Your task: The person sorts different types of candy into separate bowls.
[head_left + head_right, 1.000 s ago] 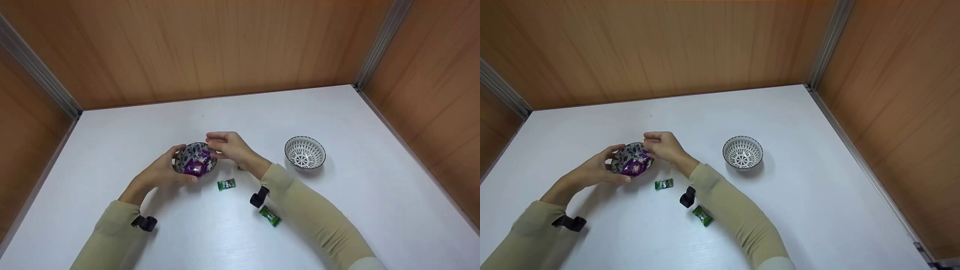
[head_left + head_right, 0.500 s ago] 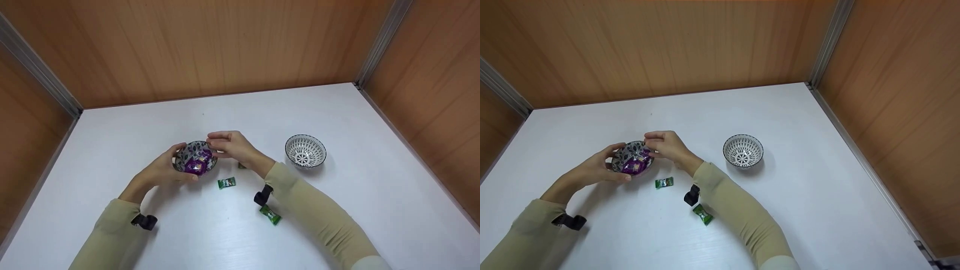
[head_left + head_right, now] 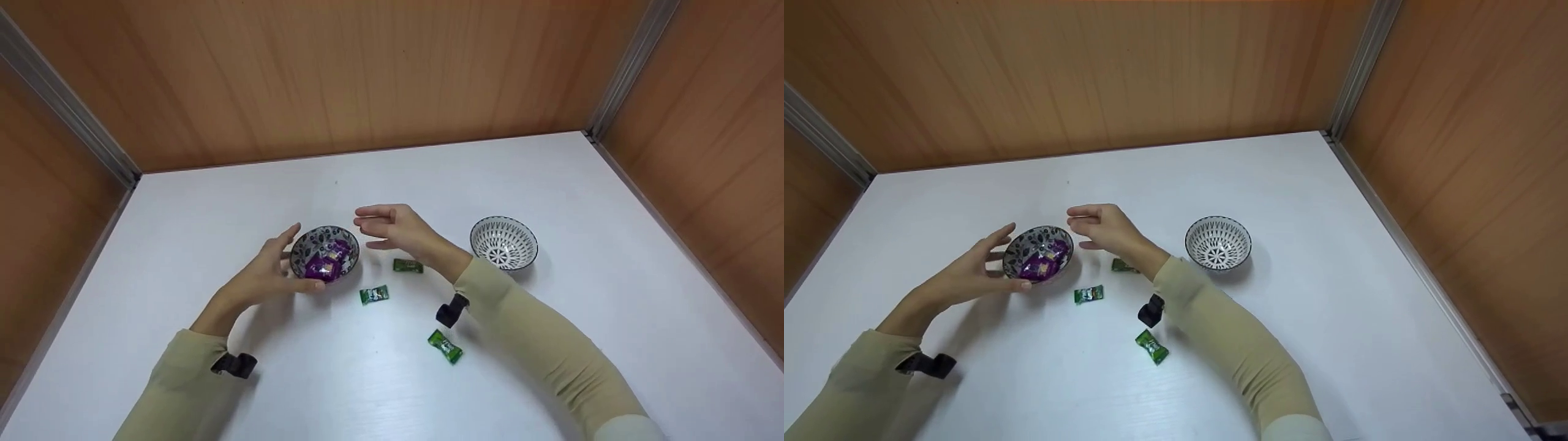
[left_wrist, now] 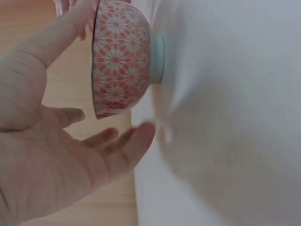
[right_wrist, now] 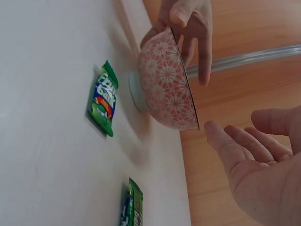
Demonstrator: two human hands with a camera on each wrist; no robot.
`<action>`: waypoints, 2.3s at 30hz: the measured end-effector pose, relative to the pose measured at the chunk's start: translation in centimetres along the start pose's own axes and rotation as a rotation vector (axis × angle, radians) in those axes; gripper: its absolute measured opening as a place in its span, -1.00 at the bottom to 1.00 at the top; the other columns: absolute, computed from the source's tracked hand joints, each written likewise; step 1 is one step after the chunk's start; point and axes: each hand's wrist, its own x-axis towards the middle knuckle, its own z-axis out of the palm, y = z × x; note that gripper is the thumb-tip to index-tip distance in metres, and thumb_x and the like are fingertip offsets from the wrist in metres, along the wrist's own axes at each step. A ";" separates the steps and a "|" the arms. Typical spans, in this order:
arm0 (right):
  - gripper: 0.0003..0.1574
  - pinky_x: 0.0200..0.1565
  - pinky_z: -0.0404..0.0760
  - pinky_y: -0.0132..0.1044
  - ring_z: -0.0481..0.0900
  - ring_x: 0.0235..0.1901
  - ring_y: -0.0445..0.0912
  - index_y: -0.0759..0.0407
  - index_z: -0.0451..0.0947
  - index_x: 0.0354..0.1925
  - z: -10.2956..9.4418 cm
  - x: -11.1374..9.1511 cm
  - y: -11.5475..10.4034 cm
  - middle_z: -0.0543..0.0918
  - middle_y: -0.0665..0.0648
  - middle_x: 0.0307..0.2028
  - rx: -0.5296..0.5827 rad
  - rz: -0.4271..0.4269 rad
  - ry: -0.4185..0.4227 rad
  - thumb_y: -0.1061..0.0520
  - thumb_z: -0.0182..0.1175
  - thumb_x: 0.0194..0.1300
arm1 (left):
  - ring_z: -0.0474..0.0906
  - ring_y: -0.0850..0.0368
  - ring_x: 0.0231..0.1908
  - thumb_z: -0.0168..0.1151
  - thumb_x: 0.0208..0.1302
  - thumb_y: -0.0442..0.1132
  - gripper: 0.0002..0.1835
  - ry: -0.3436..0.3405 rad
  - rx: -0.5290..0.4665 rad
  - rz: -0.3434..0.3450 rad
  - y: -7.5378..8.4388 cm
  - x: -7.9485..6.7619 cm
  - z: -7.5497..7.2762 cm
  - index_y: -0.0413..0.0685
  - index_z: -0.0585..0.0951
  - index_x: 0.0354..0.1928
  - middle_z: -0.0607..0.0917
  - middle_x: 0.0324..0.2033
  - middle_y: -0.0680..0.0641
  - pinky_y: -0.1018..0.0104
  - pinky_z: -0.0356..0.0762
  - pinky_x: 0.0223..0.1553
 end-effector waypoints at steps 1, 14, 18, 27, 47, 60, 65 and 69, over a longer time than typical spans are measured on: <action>-0.47 0.10 0.65 -0.21 0.51 0.28 0.02 0.25 0.43 0.37 -0.3 -0.2 -0.2 0.57 0.20 0.28 -0.017 0.001 0.004 0.19 0.18 0.50 | 0.19 -0.36 0.40 0.65 0.00 0.01 0.26 0.027 0.016 0.043 0.4 -0.2 0.1 -0.06 0.02 0.61 0.09 0.46 -0.38 -0.25 0.28 0.35; -0.40 0.22 0.56 -0.18 0.53 0.27 0.04 0.16 0.41 0.41 -5.9 -4.9 -2.0 0.63 0.13 0.21 -0.229 -0.145 -0.008 0.09 0.23 0.49 | 0.56 -0.21 0.13 0.55 0.16 -0.23 -0.30 -0.070 -0.126 0.208 5.3 -2.1 3.3 -0.21 0.49 0.32 0.59 0.19 -0.16 0.04 0.58 0.16; -0.38 0.27 0.50 -0.22 0.54 0.26 -0.02 0.15 0.41 0.41 -8.6 -7.2 -2.0 0.63 0.12 0.21 -0.307 -0.182 0.016 0.03 0.24 0.48 | 0.47 -0.28 0.24 0.51 0.21 -0.16 -0.28 -0.179 -0.182 0.163 5.4 -1.9 5.4 -0.24 0.45 0.35 0.54 0.25 -0.25 -0.01 0.50 0.25; -0.44 0.11 0.61 -0.37 0.64 0.12 -0.01 0.28 0.49 0.30 -15.3 -11.6 -0.6 0.65 0.29 0.14 -0.369 -0.267 0.219 0.09 0.29 0.44 | 0.18 -0.06 0.47 0.47 0.26 -0.11 -0.23 -0.256 -0.104 0.218 4.6 -1.2 8.7 -0.23 0.39 0.43 0.41 0.42 -0.13 -0.03 0.08 0.48; 0.12 0.36 0.14 0.40 -0.01 0.51 0.29 -0.27 -0.15 0.62 -23.5 -13.3 4.6 0.07 0.23 0.56 -0.392 -0.005 -0.076 0.21 0.26 0.39 | 0.55 -0.14 0.19 0.49 0.11 -0.45 -0.31 -0.129 0.156 0.301 3.3 0.2 11.0 -0.33 0.48 0.32 0.59 0.22 -0.25 0.05 0.46 0.29; 0.46 0.44 0.00 0.19 -0.04 0.50 0.20 -0.23 -0.28 0.64 -24.0 -12.7 6.2 -0.05 0.18 0.57 -0.332 0.077 -0.218 0.22 0.48 0.13 | 0.59 -0.04 -0.07 0.59 0.00 -0.39 -0.25 -0.173 0.058 0.090 4.3 2.1 11.5 -0.25 0.52 0.29 0.65 0.00 -0.17 0.06 0.58 0.08; 0.52 0.46 -0.11 0.19 -0.09 0.51 0.14 -0.18 -0.26 0.64 -23.7 -12.4 6.3 -0.11 0.09 0.58 -0.340 0.058 -0.232 0.26 0.54 0.05 | 0.62 0.01 -0.10 0.60 -0.05 -0.43 -0.30 -0.174 0.062 0.029 4.5 2.4 11.8 -0.20 0.57 0.23 0.68 -0.04 -0.14 0.11 0.61 0.04; 0.51 0.45 -0.19 0.26 -0.10 0.51 0.12 -0.20 -0.21 0.64 -23.6 -12.2 6.4 -0.08 0.07 0.58 -0.359 0.060 -0.217 0.25 0.56 0.02 | 0.66 0.02 -0.14 0.57 -0.06 -0.47 -0.37 -0.182 0.122 0.060 4.6 2.3 12.0 -0.19 0.62 0.15 0.72 -0.16 -0.11 0.12 0.63 0.01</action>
